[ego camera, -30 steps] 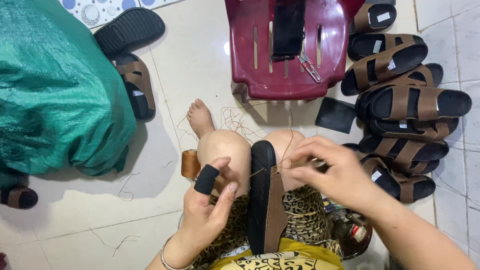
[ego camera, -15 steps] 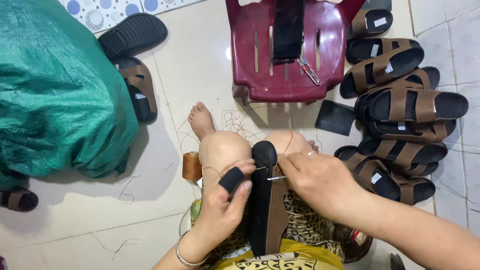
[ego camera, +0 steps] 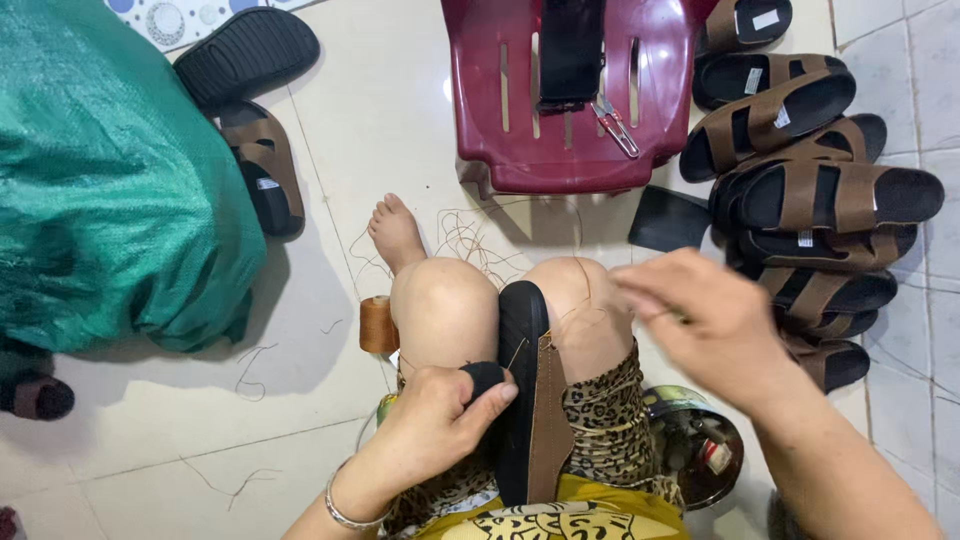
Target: The person sits on the floor and sews a brown sandal using a needle and thread. They hold the sandal between their legs, pull the thread through the sole, and adjust the sandal's position as they work.
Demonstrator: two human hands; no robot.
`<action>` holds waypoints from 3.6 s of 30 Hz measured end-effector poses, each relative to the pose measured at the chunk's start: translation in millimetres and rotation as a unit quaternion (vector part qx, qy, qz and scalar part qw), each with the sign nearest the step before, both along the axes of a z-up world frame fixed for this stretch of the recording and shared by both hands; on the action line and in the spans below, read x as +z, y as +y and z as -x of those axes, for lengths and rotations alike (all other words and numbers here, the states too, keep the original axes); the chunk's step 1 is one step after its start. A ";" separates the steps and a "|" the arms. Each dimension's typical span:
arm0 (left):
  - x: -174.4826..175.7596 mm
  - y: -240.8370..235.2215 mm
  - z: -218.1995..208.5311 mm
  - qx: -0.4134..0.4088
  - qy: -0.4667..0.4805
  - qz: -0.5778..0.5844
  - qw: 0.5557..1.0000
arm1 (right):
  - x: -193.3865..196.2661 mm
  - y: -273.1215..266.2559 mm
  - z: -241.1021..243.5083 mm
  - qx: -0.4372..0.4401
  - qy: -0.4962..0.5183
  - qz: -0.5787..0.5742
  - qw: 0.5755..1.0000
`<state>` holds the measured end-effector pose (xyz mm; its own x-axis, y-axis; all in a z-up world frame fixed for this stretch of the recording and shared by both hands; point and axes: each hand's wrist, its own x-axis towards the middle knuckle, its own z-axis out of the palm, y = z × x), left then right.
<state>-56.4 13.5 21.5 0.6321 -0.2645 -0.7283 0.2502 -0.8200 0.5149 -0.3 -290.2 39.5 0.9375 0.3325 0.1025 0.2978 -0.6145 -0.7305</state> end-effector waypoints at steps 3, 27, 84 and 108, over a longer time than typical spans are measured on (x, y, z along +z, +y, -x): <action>-3.4 1.5 5.6 -0.004 -0.077 0.021 0.997 | 4.6 10.2 -6.4 0.053 0.045 -0.043 0.997; -13.6 13.0 13.1 -0.019 -0.109 0.036 0.993 | -19.5 -19.3 -16.4 -0.056 -0.257 0.315 0.912; -2.5 13.5 -81.5 -0.048 -0.372 0.265 0.888 | 8.1 21.7 35.7 0.139 0.156 0.139 0.968; -9.9 -6.0 -70.9 -0.187 -0.393 0.196 0.878 | 14.3 12.0 12.9 0.216 0.196 0.260 0.920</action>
